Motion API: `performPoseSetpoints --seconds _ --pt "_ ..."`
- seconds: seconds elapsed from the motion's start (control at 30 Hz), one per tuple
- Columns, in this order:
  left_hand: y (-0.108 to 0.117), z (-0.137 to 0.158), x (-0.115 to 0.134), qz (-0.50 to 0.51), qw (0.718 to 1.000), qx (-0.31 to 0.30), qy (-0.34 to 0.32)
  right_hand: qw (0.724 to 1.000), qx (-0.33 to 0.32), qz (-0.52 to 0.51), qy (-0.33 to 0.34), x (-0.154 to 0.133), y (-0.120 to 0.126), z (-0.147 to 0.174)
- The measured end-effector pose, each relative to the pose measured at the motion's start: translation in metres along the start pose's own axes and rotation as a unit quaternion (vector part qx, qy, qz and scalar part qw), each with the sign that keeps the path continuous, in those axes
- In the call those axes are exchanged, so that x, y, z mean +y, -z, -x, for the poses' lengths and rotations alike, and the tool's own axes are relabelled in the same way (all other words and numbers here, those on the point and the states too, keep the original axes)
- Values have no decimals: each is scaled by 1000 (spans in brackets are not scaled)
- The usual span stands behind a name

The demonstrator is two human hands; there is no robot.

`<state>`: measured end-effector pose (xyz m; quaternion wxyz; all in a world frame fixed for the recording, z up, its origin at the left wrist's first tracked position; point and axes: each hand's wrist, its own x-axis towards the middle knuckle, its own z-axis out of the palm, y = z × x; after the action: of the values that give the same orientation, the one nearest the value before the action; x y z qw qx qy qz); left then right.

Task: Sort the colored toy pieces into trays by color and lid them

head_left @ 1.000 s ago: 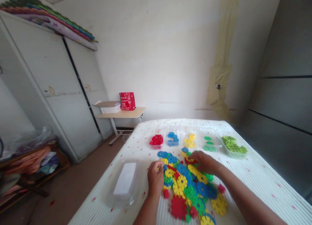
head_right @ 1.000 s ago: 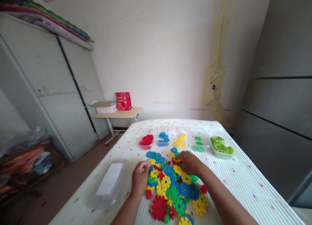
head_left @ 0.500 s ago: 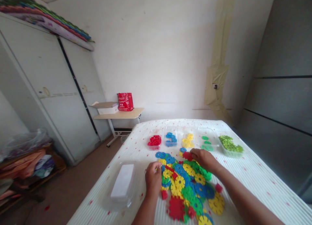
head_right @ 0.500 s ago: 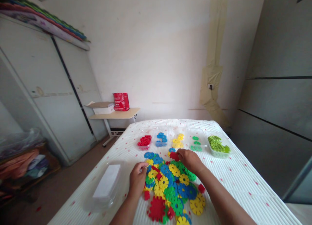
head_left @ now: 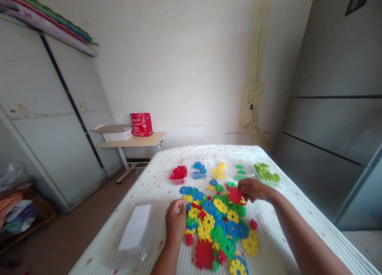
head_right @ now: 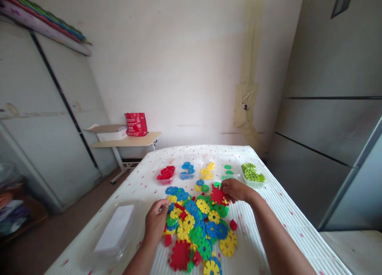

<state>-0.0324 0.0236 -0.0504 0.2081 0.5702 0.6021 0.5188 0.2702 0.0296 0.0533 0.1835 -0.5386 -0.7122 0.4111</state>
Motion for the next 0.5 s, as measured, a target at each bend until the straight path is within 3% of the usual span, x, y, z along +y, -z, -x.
performPoseSetpoints --seconds 0.2,0.37,0.5 --pt "2 0 2 1 1000 -5 5 998 -44 34 -31 8 6 3" --pt "3 0 6 -1 1000 4 4 963 53 254 -79 25 0 -10" --pt "3 1 7 -8 1000 2 3 946 81 303 -82 33 -9 -18"
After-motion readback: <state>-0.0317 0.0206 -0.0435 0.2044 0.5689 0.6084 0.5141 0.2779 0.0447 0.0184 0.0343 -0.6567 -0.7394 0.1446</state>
